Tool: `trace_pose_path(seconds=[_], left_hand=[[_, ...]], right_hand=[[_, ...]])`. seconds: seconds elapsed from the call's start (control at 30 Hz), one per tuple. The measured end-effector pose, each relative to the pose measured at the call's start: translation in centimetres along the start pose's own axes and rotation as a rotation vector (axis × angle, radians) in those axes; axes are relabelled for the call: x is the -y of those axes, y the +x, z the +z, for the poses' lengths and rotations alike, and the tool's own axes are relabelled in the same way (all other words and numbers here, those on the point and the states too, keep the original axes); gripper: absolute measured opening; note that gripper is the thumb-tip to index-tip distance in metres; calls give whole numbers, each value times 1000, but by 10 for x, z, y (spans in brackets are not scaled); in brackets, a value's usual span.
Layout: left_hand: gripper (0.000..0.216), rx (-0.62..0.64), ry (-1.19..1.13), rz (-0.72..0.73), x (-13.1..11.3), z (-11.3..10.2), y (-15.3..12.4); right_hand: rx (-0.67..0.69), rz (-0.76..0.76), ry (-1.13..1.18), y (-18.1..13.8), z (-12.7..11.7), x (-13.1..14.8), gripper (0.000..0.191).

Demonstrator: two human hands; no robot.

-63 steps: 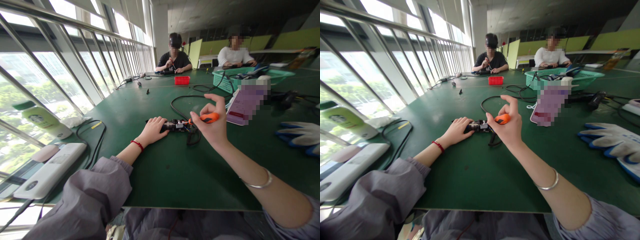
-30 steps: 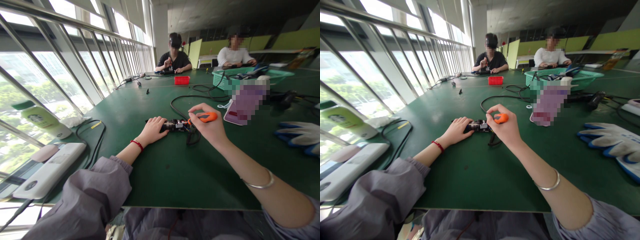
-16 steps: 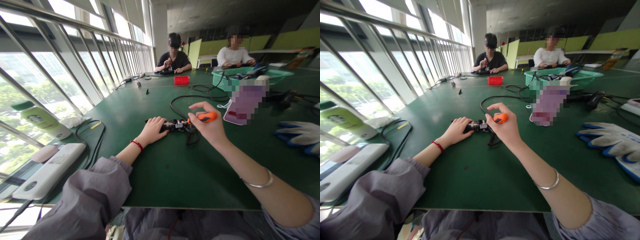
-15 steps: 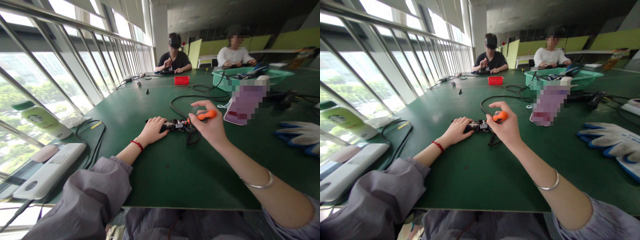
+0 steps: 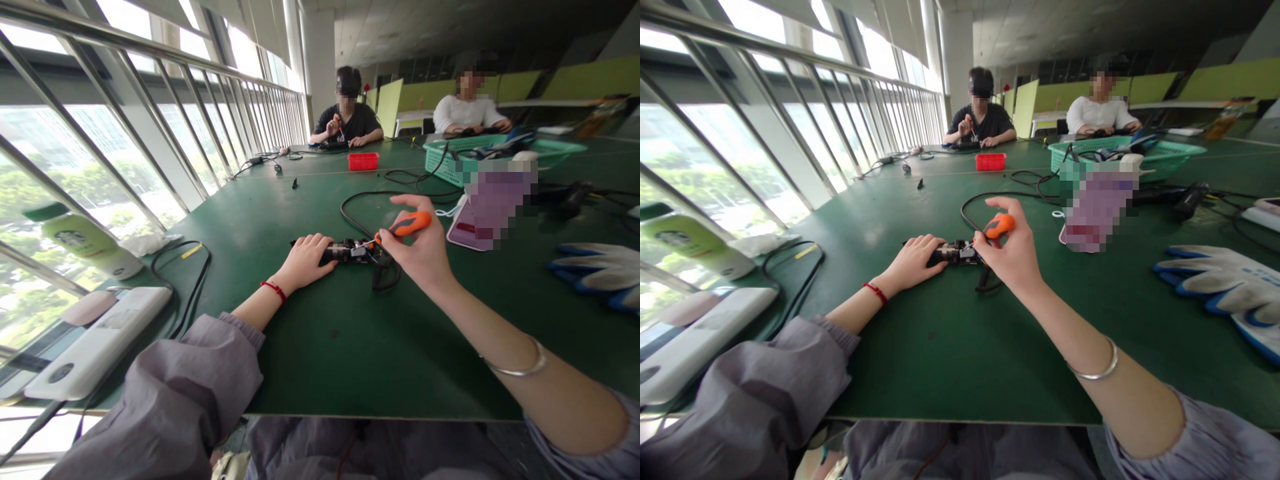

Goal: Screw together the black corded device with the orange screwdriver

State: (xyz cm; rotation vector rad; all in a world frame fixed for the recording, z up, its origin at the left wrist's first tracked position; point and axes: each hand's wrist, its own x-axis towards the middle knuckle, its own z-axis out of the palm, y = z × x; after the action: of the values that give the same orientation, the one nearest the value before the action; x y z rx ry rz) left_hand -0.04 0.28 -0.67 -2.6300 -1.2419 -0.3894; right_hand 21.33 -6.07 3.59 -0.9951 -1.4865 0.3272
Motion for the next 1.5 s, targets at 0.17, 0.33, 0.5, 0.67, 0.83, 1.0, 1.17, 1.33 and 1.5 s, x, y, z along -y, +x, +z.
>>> trace_pose_path(seconds=[0.17, 0.33, 0.5, 0.67, 0.83, 1.0, 1.17, 1.33, 1.5], left_hand=[[40, 3, 2, 3, -1, -1, 0], [39, -1, 5, 1, -1, -1, 1], [39, -8, -5, 5, 1, 1, 0], [38, -7, -7, 1, 0, 0, 0], [39, 0, -2, -2, 0, 1, 0], [39, -1, -12, -1, 0, 0, 0], [39, 9, -12, -2, -2, -2, 0], [38, 9, -14, -4, -1, -1, 0], [39, 0, -19, -2, 0, 0, 0]], right_hand=[[-29, -15, -97, -1, 1, -3, 48], [48, 99, -98, -3, 1, -1, 18], [-3, 15, 17, -1, 3, -6, 38], [-82, 12, -29, 0, 2, -7, 49], [-32, 133, -75, -1, 0, 0, 15], [-51, -41, -15, 0, 1, -3, 41], [-108, -49, -114, -1, 0, -1, 52], [10, 96, -111, -1, -1, 2, 8], [-51, -7, 49, 1, 1, -4, 39]])
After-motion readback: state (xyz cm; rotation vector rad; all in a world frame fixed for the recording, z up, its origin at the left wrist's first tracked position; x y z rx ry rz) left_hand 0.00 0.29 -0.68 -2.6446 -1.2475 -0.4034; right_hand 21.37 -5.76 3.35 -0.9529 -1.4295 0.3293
